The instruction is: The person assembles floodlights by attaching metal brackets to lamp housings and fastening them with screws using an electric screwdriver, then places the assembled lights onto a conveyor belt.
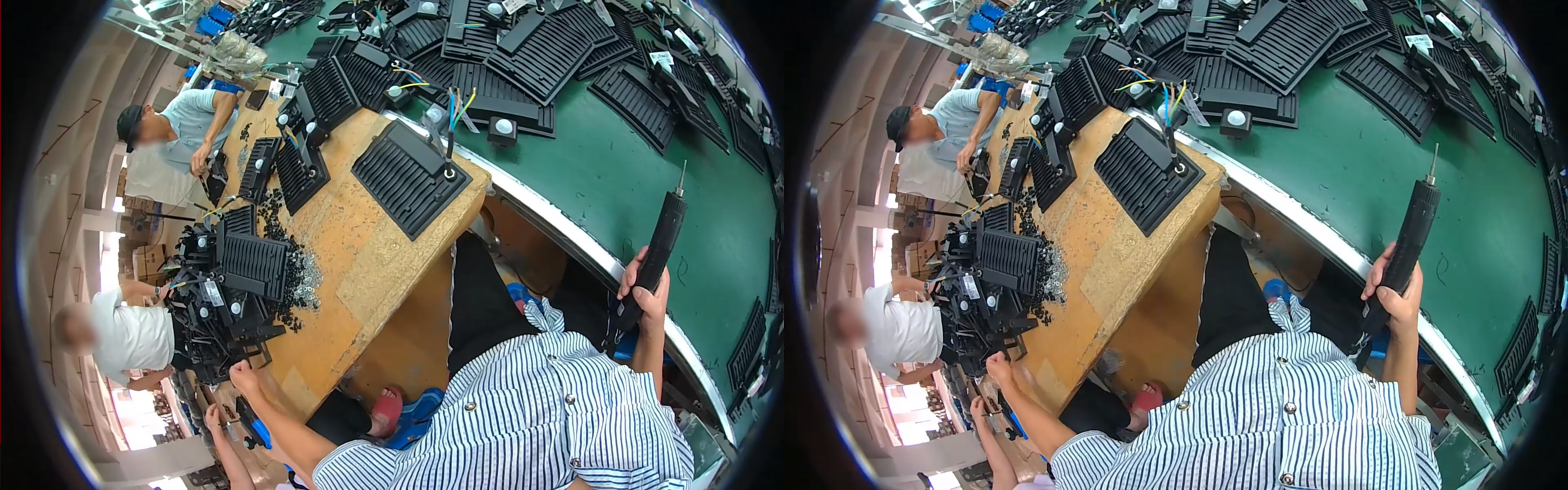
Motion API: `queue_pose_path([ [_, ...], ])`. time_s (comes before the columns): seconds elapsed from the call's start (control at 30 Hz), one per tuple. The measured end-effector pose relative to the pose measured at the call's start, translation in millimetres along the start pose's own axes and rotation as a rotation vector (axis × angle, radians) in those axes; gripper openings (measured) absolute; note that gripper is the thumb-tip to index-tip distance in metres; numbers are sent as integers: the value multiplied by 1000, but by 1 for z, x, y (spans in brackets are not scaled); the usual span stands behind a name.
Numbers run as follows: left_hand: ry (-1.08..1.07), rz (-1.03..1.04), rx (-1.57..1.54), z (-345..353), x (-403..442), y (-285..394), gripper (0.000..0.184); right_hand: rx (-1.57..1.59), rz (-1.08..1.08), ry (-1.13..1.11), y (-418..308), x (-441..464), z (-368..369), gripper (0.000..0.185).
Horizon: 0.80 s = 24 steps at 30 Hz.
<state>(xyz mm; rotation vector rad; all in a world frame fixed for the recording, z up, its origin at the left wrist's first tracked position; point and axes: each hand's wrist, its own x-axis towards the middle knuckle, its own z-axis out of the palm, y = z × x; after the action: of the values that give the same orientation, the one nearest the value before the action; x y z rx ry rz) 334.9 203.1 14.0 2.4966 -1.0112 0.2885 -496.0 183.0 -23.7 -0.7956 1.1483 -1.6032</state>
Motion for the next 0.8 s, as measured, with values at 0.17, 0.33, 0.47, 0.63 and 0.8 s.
queue_pose_path([
  [0.17,242,170,577,-48,-12,64,16,-11,11,-12,0,1,0,60],
  [0.33,417,22,856,-109,-15,147,18,-4,3,-33,3,1,-4,62],
  [0.47,495,245,502,-158,-39,202,18,25,6,-25,2,1,-2,64],
  [0.63,-43,593,-551,-83,-114,332,18,-43,-10,-3,-1,1,5,61],
  [0.8,-395,1398,-419,15,-123,415,16,-85,80,-196,-7,6,40,55],
])
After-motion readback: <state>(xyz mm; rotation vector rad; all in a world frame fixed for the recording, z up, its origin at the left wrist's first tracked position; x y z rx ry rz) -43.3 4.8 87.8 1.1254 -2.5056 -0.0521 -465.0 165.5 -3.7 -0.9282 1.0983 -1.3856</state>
